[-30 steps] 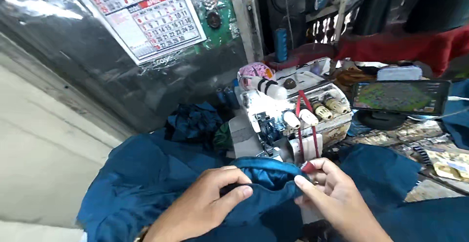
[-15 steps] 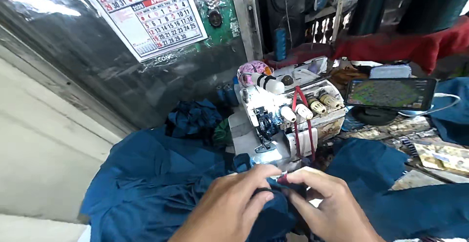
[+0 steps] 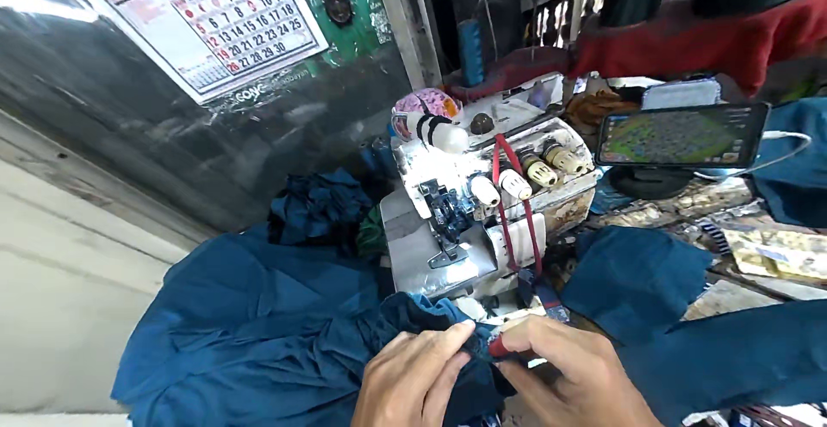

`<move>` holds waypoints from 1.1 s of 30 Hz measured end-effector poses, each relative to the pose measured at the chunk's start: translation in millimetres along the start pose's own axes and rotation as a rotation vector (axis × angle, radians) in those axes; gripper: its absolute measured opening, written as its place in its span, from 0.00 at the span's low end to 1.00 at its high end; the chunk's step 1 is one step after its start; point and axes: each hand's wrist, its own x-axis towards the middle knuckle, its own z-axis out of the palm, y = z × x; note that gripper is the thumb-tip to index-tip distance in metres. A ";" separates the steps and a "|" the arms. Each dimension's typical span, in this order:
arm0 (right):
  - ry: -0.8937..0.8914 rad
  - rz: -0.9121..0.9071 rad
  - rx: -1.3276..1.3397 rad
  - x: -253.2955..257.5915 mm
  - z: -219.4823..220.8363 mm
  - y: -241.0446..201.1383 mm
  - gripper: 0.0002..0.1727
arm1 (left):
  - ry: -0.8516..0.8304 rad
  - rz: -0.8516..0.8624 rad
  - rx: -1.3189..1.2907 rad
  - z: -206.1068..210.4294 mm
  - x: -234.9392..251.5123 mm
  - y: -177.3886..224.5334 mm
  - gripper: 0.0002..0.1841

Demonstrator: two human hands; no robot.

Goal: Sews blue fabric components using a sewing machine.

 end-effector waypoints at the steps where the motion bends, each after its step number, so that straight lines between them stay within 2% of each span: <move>1: -0.004 -0.004 0.007 -0.3 -0.5 0.3 0.04 | 0.001 -0.008 -0.022 1.2 -0.2 -1.0 0.15; 9: -0.016 0.049 0.138 2.6 3.0 -3.1 0.06 | 0.089 -0.041 -0.177 -5.4 -0.8 12.6 0.09; 16: -0.004 0.051 0.238 8.3 6.8 -5.8 0.06 | 0.157 -0.089 -0.164 -11.3 -0.5 23.3 0.09; 21: -0.031 0.143 0.303 15.4 10.1 -2.2 0.07 | 0.116 -0.090 -0.099 -11.0 4.2 18.1 0.09; 23: 0.015 0.136 0.224 15.0 9.6 -2.2 0.10 | 0.106 -0.097 -0.078 -11.4 8.1 16.4 0.09; 25: 0.052 0.022 0.044 8.7 1.6 -6.6 0.10 | 0.114 -0.086 -0.056 -12.0 12.3 12.7 0.09; 27: -0.055 -0.025 -0.100 -0.6 -13.5 -14.3 0.12 | 0.110 -0.084 -0.054 -15.0 16.8 10.5 0.10; 30: -0.251 0.028 -0.244 -14.2 -28.7 -9.4 0.14 | 0.115 -0.070 -0.051 -19.2 18.2 8.1 0.10; 33: -0.242 -0.013 -0.262 -14.8 -38.1 -6.8 0.09 | 0.118 -0.063 -0.076 -22.1 18.2 4.6 0.10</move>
